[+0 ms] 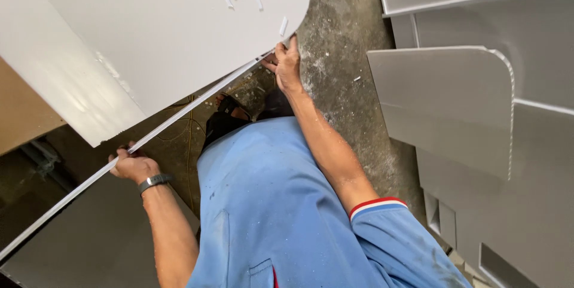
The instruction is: Applying a white plastic edge banding strip to a rounded white wooden panel and trimming it with scissors and a utility knife.
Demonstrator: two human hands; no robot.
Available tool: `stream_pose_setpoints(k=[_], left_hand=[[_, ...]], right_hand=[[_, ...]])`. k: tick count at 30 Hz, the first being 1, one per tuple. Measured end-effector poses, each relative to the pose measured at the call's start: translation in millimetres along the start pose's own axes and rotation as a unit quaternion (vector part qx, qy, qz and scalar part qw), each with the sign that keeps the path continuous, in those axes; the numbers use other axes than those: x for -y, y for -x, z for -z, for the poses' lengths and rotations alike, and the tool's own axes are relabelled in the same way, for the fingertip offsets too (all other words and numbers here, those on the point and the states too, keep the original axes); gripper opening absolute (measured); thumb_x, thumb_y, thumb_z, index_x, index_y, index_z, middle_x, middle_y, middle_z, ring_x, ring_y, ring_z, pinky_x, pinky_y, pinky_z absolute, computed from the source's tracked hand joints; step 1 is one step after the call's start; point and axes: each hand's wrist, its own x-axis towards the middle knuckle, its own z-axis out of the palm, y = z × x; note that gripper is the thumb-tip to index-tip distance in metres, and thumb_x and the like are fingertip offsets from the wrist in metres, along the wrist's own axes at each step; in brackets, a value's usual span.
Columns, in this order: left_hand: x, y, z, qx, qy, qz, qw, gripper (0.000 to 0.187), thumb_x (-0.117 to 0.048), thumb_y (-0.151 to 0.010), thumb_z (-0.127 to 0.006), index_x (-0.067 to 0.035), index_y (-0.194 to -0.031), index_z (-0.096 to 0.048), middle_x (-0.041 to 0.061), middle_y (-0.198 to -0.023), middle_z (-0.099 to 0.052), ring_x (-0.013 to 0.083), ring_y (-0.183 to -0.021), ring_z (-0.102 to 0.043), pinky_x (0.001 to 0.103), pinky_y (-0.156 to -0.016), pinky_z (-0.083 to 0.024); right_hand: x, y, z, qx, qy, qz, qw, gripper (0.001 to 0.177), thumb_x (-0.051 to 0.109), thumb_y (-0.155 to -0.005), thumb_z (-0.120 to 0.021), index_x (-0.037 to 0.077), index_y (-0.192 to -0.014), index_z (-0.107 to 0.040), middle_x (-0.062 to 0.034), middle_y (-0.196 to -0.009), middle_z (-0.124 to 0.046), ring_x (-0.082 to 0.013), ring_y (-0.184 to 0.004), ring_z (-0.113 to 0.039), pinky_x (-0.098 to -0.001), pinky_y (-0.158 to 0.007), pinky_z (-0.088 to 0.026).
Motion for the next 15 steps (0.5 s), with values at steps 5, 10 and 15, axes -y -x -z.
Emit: stream_pose_setpoints(k=[5,10,15], left_hand=[[-13.1,12.0,1.7,0.055,-0.004,0.027,0.998,0.04,-0.001,-0.097,-0.056,-0.006,-0.132,-0.036,0.014,-0.099,-0.063,0.0311,-0.082,-0.071,0.04,-0.062,-0.059],[-2.9,-22.0,27.7,0.098,-0.047,0.042,0.993,0.005,-0.001,-0.1,-0.055,0.003,-0.098,-0.054,0.016,-0.095,-0.065,0.0333,-0.085,-0.078,0.038,-0.062,-0.06],[-9.0,-35.5,29.2,0.133,-0.057,0.051,0.988,0.011,-0.005,-0.103,-0.054,0.004,-0.098,-0.058,0.023,-0.092,-0.073,0.0292,-0.075,-0.07,0.036,-0.063,-0.06]], right_hand=[[-33.0,14.1,7.9,0.028,-0.055,-0.036,0.997,0.051,0.011,-0.105,-0.043,0.009,-0.154,-0.028,-0.0224,-0.125,-0.063,-0.0278,-0.106,-0.072,-0.0429,-0.081,-0.065],[-71.2,32.3,-10.8,0.08,-0.142,-0.052,0.985,0.034,0.002,-0.098,-0.061,-0.003,-0.129,-0.049,-0.0238,-0.12,-0.066,-0.0337,-0.113,-0.071,-0.0473,-0.091,-0.06],[-100.1,29.6,-34.7,0.019,-0.131,-0.016,0.991,0.023,0.006,-0.098,-0.06,-0.004,-0.117,-0.052,-0.0227,-0.111,-0.07,-0.0343,-0.103,-0.073,-0.0459,-0.083,-0.063]])
